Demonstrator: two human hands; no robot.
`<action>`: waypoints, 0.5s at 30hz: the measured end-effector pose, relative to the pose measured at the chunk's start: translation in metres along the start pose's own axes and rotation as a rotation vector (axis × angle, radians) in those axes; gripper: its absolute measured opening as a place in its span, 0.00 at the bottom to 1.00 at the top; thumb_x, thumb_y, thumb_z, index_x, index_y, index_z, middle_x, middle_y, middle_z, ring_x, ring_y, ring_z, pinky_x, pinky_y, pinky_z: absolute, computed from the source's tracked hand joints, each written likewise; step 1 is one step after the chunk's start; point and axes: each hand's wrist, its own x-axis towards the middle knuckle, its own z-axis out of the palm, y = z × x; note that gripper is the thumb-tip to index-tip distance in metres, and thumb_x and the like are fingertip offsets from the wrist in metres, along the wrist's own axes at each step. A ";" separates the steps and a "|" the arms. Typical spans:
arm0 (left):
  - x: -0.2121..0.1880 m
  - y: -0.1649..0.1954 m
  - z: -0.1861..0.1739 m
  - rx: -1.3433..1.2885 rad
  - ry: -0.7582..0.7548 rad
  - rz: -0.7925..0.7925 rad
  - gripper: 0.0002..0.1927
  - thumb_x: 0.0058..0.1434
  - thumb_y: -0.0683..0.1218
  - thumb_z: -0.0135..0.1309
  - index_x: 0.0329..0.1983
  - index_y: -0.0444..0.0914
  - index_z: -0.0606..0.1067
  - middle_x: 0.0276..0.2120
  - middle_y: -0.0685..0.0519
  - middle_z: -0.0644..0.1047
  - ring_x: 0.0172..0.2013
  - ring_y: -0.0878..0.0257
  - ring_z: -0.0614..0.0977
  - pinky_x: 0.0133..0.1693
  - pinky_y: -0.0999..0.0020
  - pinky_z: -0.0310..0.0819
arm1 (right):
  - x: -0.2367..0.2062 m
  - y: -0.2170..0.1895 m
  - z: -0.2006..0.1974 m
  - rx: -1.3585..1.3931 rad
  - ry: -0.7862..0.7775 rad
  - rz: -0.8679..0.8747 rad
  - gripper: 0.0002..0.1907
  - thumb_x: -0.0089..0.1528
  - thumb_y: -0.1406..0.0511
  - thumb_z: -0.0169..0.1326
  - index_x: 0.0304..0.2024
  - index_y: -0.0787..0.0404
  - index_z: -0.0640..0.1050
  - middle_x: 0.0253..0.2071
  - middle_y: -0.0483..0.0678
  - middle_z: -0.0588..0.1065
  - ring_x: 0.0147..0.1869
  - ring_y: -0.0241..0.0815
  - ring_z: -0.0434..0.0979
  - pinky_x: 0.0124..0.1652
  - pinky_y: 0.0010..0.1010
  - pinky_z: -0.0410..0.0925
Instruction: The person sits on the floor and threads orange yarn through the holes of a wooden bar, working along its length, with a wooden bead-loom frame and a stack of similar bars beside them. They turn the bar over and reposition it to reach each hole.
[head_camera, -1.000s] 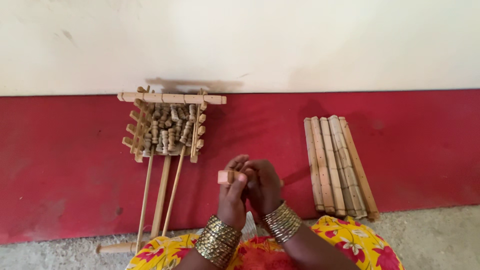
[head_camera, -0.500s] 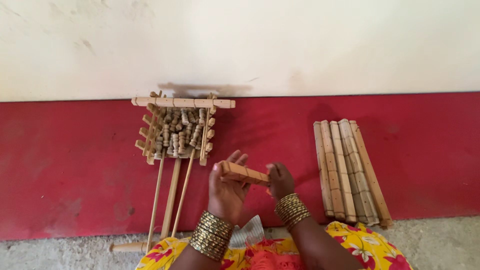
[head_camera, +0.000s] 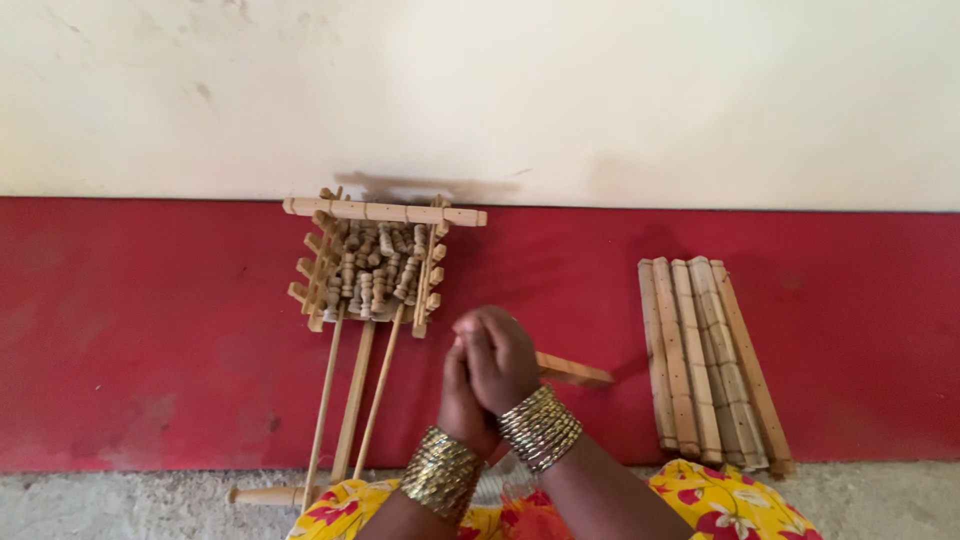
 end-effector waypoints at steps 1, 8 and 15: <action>0.002 -0.003 0.000 -0.003 -0.002 -0.003 0.46 0.62 0.76 0.33 0.63 0.34 0.67 0.55 0.35 0.74 0.54 0.48 0.80 0.49 0.51 0.82 | -0.006 0.015 -0.001 -0.034 -0.008 0.021 0.24 0.72 0.53 0.36 0.32 0.58 0.77 0.28 0.47 0.76 0.31 0.43 0.77 0.34 0.36 0.73; 0.017 -0.013 0.001 0.118 0.176 -0.128 0.47 0.55 0.73 0.46 0.75 0.51 0.55 0.62 0.44 0.67 0.61 0.50 0.70 0.63 0.53 0.65 | -0.058 0.121 -0.062 -0.648 -0.061 -0.340 0.33 0.78 0.49 0.29 0.35 0.65 0.74 0.30 0.55 0.72 0.33 0.56 0.73 0.33 0.48 0.65; 0.021 -0.026 -0.019 0.227 0.246 -0.130 0.46 0.52 0.73 0.49 0.70 0.48 0.60 0.61 0.43 0.66 0.60 0.51 0.72 0.63 0.52 0.60 | -0.065 0.124 -0.087 -0.304 -0.005 0.744 0.24 0.70 0.54 0.37 0.29 0.61 0.74 0.22 0.53 0.71 0.25 0.48 0.72 0.33 0.46 0.70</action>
